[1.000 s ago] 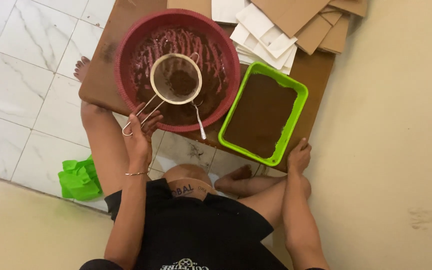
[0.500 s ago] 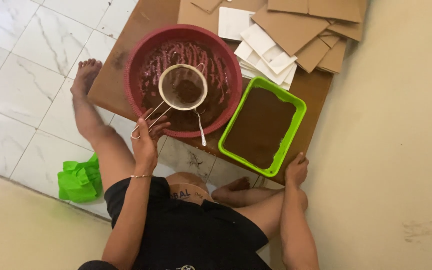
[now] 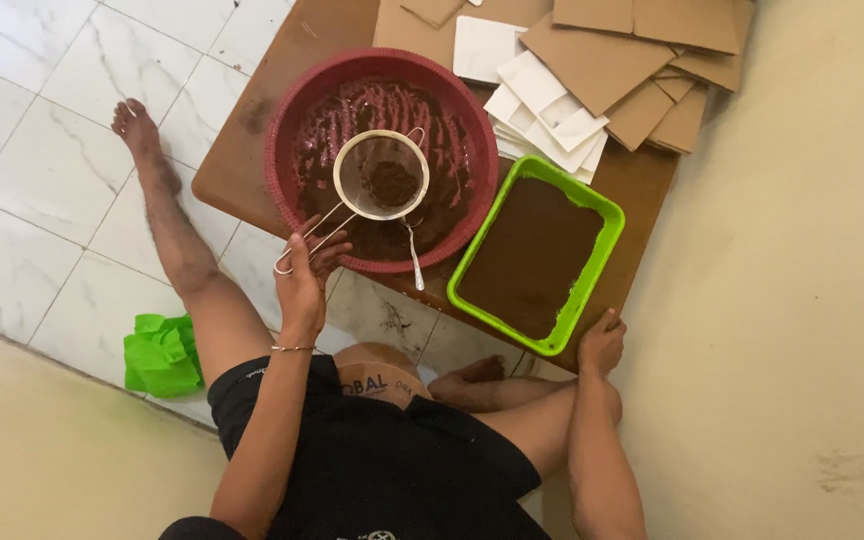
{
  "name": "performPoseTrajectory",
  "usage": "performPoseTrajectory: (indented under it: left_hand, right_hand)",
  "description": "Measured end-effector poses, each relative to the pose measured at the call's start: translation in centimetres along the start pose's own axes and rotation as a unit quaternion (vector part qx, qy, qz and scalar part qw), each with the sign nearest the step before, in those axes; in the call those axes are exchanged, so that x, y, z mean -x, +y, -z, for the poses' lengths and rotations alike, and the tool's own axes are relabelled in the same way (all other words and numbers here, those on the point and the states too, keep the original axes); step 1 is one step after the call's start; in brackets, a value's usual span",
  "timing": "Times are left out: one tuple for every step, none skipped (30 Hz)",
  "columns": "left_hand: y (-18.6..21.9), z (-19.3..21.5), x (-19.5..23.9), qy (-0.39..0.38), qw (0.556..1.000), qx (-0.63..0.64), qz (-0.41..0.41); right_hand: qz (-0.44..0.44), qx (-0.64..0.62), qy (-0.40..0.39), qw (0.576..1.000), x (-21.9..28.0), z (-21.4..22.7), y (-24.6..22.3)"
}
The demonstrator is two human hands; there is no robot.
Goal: The person scoops a brown powder from a red bowl using a spoon and transfers it into a metal sieve held over a green tray. The person shakes the sieve to sift the powder into the tray, repeating the process multiple times.
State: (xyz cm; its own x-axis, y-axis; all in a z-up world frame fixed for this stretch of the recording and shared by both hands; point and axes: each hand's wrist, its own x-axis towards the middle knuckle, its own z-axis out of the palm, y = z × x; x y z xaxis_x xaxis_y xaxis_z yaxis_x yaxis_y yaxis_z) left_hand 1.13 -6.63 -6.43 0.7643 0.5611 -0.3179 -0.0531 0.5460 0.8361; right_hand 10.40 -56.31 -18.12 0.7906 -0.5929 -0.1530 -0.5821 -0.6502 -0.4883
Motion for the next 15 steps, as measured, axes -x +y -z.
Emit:
performPoseTrajectory:
  left_hand:
    - [0.0, 0.0, 0.1, 0.0, 1.0, 0.001, 0.001]
    - [-0.1, 0.1, 0.2, 0.0, 1.0, 0.003, 0.005]
    - [0.1, 0.1, 0.0, -0.001, 1.0, 0.005, 0.005]
    - [0.3, 0.0, 0.0, -0.001, 1.0, 0.006, 0.003]
    - [0.3, -0.1, 0.1, -0.003, 1.0, -0.002, 0.005]
    - [0.3, -0.2, 0.2, -0.005, 1.0, -0.01, 0.007]
    - [0.1, 0.0, 0.2, -0.005, 1.0, -0.011, 0.007]
    - [-0.2, 0.2, 0.1, -0.006, 1.0, -0.01, 0.005]
    - [-0.4, 0.3, -0.1, -0.01, 1.0, -0.009, 0.002]
    - [-0.6, 0.5, -0.2, -0.011, 1.0, -0.01, 0.001]
    - [-0.8, 0.6, -0.3, -0.01, 1.0, 0.005, 0.014]
    - [-1.1, 0.8, -0.4, -0.009, 0.999, 0.019, 0.027]
    - [-1.2, 1.0, -0.6, -0.012, 0.999, 0.017, 0.027]
    - [-1.3, 1.1, -0.8, -0.014, 0.999, 0.029, 0.037]
    - [-1.6, 1.3, -1.0, -0.016, 0.998, 0.042, 0.046]
  right_hand:
    - [0.0, 0.002, 0.001, 1.0, 0.2, 0.2, 0.2]
    - [-0.002, 0.005, 0.001, 1.0, 0.3, 0.3, 0.3]
    - [-0.001, 0.005, 0.001, 1.0, 0.3, 0.1, 0.0]
    - [0.001, 0.004, 0.001, 1.0, 0.3, 0.2, -0.2]
    - [0.001, 0.0, -0.002, 1.0, 0.4, 0.3, -0.3]
    - [0.001, -0.003, -0.006, 1.0, 0.5, 0.5, -0.3]
    - [0.0, -0.003, -0.007, 1.0, 0.4, 0.4, -0.2]
    - [0.001, 0.002, -0.004, 1.0, 0.4, 0.3, 0.0]
    - [0.001, 0.005, 0.0, 1.0, 0.3, 0.1, 0.0]
    - [0.0, 0.003, 0.0, 1.0, 0.1, 0.1, 0.2]
    - [0.002, 0.007, 0.0, 1.0, -0.1, 0.0, 0.4]
    - [0.004, 0.011, 0.0, 1.0, -0.2, -0.1, 0.6]
    - [0.001, 0.009, 0.001, 1.0, 0.0, 0.1, 0.3]
    - [-0.002, 0.005, 0.001, 1.0, 0.3, 0.2, 0.0]
    - [-0.004, 0.001, 0.001, 1.0, 0.6, 0.3, -0.3]
